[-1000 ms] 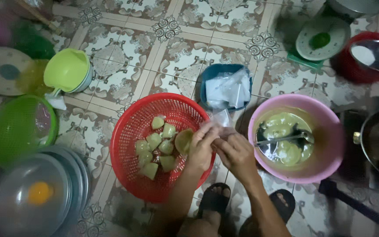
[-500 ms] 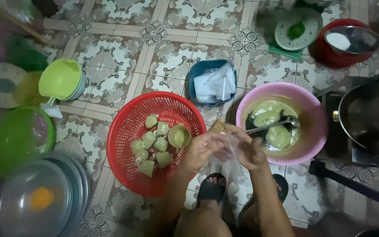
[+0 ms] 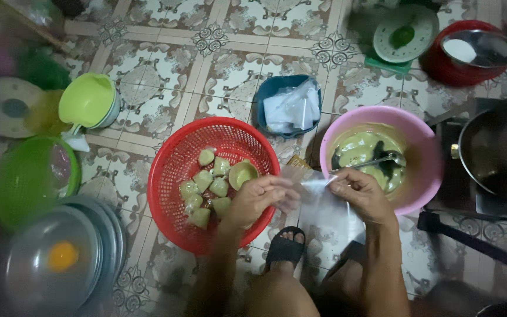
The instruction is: The person uses a ladle to scoop a green paste from a pink basin into a small yellow cup, then pours the paste from the cup into individual clear plastic bags, tying each bag once filled.
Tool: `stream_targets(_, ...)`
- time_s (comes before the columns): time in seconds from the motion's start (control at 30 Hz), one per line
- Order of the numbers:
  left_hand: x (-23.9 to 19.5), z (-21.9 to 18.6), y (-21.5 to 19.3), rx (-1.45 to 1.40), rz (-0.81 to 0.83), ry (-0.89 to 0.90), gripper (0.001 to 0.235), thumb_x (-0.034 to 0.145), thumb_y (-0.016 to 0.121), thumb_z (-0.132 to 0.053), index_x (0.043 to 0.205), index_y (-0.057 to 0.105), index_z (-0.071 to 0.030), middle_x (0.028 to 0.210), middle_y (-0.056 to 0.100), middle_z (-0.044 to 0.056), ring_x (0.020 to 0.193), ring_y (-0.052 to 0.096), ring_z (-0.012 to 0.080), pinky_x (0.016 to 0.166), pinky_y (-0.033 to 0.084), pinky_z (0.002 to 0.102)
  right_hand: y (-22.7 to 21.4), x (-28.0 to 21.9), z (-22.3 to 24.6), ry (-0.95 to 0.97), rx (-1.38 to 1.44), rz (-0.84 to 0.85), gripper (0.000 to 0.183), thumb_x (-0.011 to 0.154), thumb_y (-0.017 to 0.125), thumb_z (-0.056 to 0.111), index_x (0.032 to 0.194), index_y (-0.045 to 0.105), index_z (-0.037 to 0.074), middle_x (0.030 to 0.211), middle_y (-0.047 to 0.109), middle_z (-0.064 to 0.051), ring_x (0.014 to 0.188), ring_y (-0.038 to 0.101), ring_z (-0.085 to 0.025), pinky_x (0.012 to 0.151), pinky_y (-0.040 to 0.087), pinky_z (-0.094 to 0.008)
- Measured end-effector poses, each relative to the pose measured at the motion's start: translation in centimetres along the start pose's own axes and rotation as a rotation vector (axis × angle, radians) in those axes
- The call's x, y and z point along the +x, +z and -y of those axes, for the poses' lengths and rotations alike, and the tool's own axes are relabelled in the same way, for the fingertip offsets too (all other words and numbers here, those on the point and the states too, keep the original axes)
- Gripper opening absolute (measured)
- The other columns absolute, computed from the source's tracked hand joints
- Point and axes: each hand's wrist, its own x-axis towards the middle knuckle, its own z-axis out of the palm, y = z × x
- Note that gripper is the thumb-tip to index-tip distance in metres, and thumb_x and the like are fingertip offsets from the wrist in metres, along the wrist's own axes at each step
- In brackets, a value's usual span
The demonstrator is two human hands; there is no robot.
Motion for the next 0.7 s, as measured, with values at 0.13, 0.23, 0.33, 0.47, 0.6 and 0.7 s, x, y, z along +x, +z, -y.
stream_targets(0.13,-0.4,1.0,-1.1,0.093,0.030,0.039,0.025,0.102,0.059,-0.005,0.121,0.066,0.010,0.098,0.074,0.030,0.083,0.076,0.0340,0.069,0.065,0.042,-2.0,0.1,-1.4,0.001,-0.049,0.075,0.011,0.087,0.076,0.000,0.097,0.074,-0.003,0.063,0.059,-0.005,0.059,0.055,-0.012,0.054,0.046,-0.025)
stream_targets(0.23,-1.6,-1.7,-0.7,0.106,-0.115,0.097,0.025,0.100,0.060,-0.007,0.119,0.065,0.009,0.091,0.075,0.027,0.077,0.077,0.0353,0.066,0.066,0.044,-1.2,-0.9,1.5,-0.010,-0.127,0.172,0.036,0.065,0.091,-0.008,0.097,0.075,0.000,0.068,0.063,-0.002,0.062,0.062,-0.012,0.058,0.053,-0.028)
stream_targets(0.33,-2.2,-3.5,-0.7,0.220,-0.255,0.169,0.021,0.099,0.059,-0.003,0.116,0.068,0.005,0.090,0.076,0.021,0.076,0.076,0.0259,0.066,0.066,0.037,-0.1,-0.9,3.1,0.061,-0.200,0.201,0.012,0.075,0.086,-0.002,0.083,0.077,0.001,0.066,0.065,0.000,0.066,0.058,-0.011,0.060,0.051,-0.029)
stream_targets(0.47,-2.5,-2.5,-1.6,0.209,-0.315,0.200,0.020,0.101,0.056,-0.005,0.116,0.065,0.005,0.090,0.075,0.022,0.075,0.076,0.0257,0.067,0.065,0.036,-0.5,0.0,0.6,0.038,-0.044,0.042,0.008,0.085,0.078,-0.002,0.093,0.076,-0.003,0.069,0.068,-0.009,0.065,0.061,-0.015,0.064,0.052,-0.032)
stream_targets(0.6,-2.5,-0.6,-2.0,0.207,-0.388,0.163,0.024,0.102,0.053,-0.007,0.120,0.062,0.005,0.094,0.075,0.022,0.076,0.078,0.0261,0.068,0.065,0.035,0.6,-0.1,1.0,-0.043,-0.014,-0.086,0.005,0.094,0.071,0.002,0.092,0.071,-0.003,0.069,0.063,-0.010,0.063,0.057,-0.015,0.061,0.049,-0.029)
stream_targets(0.7,-1.9,4.6,-4.3,0.200,-0.482,0.143,0.030,0.102,0.050,-0.009,0.129,0.054,0.004,0.094,0.073,0.022,0.071,0.074,0.0235,0.062,0.061,0.029,1.8,-0.4,2.6,-0.080,-0.119,-0.150,0.010,0.098,0.067,0.001,0.089,0.070,-0.003,0.064,0.061,-0.010,0.059,0.052,-0.014,0.058,0.043,-0.027)
